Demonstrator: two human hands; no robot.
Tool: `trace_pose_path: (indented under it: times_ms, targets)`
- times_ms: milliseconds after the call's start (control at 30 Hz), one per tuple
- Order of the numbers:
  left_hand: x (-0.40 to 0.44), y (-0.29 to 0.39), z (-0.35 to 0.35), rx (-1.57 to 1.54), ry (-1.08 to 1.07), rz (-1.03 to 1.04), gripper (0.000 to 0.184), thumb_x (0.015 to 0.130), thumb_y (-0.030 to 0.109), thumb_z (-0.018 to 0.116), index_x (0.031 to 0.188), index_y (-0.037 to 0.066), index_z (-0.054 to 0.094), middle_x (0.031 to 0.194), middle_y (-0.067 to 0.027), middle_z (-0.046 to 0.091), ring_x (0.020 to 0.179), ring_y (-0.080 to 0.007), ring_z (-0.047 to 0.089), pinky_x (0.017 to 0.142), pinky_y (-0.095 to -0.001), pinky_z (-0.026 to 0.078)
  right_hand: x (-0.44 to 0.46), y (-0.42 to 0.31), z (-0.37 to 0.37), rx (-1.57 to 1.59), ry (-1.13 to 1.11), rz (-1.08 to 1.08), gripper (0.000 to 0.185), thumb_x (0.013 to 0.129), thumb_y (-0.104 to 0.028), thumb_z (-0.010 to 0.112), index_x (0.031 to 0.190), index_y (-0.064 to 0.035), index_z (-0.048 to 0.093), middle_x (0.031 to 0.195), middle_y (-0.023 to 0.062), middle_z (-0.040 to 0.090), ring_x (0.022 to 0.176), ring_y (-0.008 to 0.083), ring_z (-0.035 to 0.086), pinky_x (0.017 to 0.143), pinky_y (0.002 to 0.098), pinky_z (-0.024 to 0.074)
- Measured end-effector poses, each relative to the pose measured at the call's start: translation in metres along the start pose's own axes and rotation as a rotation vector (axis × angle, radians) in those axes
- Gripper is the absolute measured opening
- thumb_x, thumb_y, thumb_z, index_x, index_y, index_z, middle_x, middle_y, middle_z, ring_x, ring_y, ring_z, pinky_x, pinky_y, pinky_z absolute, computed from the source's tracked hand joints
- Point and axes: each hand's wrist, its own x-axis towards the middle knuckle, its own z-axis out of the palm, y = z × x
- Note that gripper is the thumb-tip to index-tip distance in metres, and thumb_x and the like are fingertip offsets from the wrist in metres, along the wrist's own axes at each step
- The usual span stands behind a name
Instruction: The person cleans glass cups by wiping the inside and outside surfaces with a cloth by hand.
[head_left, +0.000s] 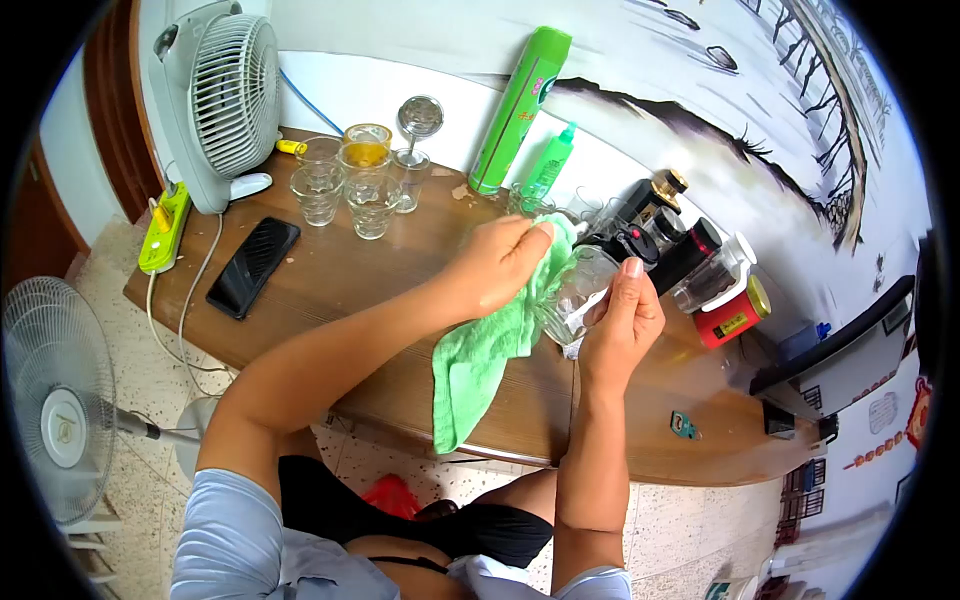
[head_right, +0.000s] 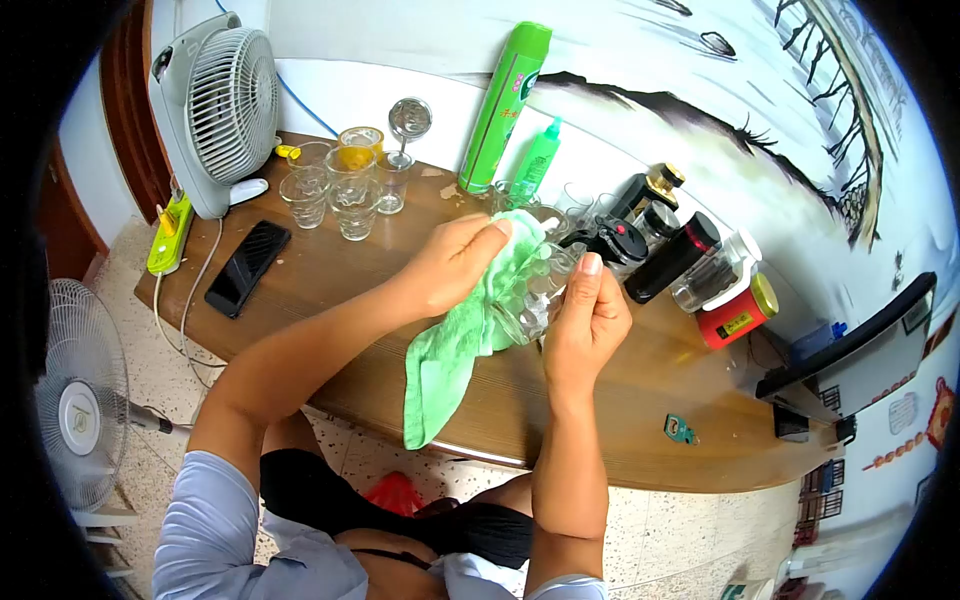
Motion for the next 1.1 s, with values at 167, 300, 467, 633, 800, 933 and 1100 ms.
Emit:
trace_pose_path:
  times_ms: [167,300,467,633,800,933,1100]
  targets:
    - [-0.021,-0.012,-0.005,-0.671,-0.086,-0.363,0.027,0.106,0.019,0.058,0.100,-0.003,0.071,0.090,-0.0043,0.068,0.078,-0.0084,0.060,0.069,-0.0296,0.049,-0.002,0.009,0.002,-0.107,-0.058,0.004,0.048,0.113,-0.027,0.058,0.070,-0.0096,0.050,0.064,-0.0073,0.044,0.058,0.0026,0.034,0.050,0.0261,0.0244]
    - [-0.026,-0.010,0.003,-0.792,-0.041,-0.411,0.036,0.100,0.010,0.056,0.127,-0.005,0.073,0.090,0.0007,0.066,0.075,-0.0049,0.056,0.066,-0.0246,0.046,0.000,0.016,0.005,-0.372,-0.019,-0.139,0.050,0.112,-0.024,0.060,0.067,-0.0052,0.048,0.062,-0.0060,0.043,0.061,0.0047,0.033,0.051,0.0289,0.0252]
    - [-0.029,-0.003,-0.007,-0.785,-0.228,-0.382,0.044,0.098,0.005,0.049,0.134,-0.010,0.068,0.107,-0.0089,0.068,0.086,-0.0158,0.067,0.079,-0.0328,0.057,0.006,0.018,-0.003,-0.417,0.025,-0.145,0.052,0.112,-0.026,0.061,0.067,-0.0035,0.049,0.060,-0.0050,0.042,0.061,0.0055,0.034,0.051,0.0303,0.0257]
    - [-0.026,0.002,-0.015,-0.804,-0.278,-0.309,0.037,0.100,0.012,0.054,0.123,-0.009,0.073,0.107,-0.0099,0.069,0.084,-0.0152,0.066,0.075,-0.0302,0.055,0.007,0.018,-0.006,-0.324,0.028,-0.084,0.052,0.112,-0.027,0.061,0.067,-0.0043,0.049,0.063,-0.0054,0.044,0.062,0.0055,0.035,0.052,0.0299,0.0261]
    - [-0.021,-0.009,-0.019,-0.883,-0.322,-0.416,0.024,0.101,0.017,0.065,0.113,-0.002,0.074,0.106,-0.0042,0.069,0.080,-0.0112,0.064,0.068,-0.0270,0.052,0.004,0.006,-0.002,-0.192,-0.077,-0.076,0.048,0.113,-0.028,0.059,0.069,-0.0110,0.051,0.063,-0.0076,0.044,0.055,0.0021,0.036,0.050,0.0241,0.0257]
    - [-0.025,-0.004,-0.014,-0.732,-0.303,-0.301,0.031,0.100,0.017,0.076,0.123,0.008,0.058,0.102,-0.0003,0.065,0.083,-0.0104,0.064,0.065,-0.0239,0.051,0.001,0.011,-0.005,-0.160,-0.138,-0.065,0.047,0.112,-0.023,0.060,0.069,-0.0097,0.048,0.064,-0.0080,0.044,0.059,0.0021,0.033,0.053,0.0251,0.0237]
    - [-0.026,-0.005,-0.010,-0.538,-0.340,-0.199,0.040,0.104,0.031,0.073,0.129,0.006,0.056,0.112,-0.0029,0.064,0.097,-0.0105,0.063,0.076,-0.0271,0.054,-0.002,0.010,-0.004,-0.121,-0.141,-0.109,0.046,0.112,-0.016,0.059,0.069,-0.0084,0.046,0.066,-0.0084,0.044,0.062,0.0021,0.032,0.054,0.0255,0.0226]
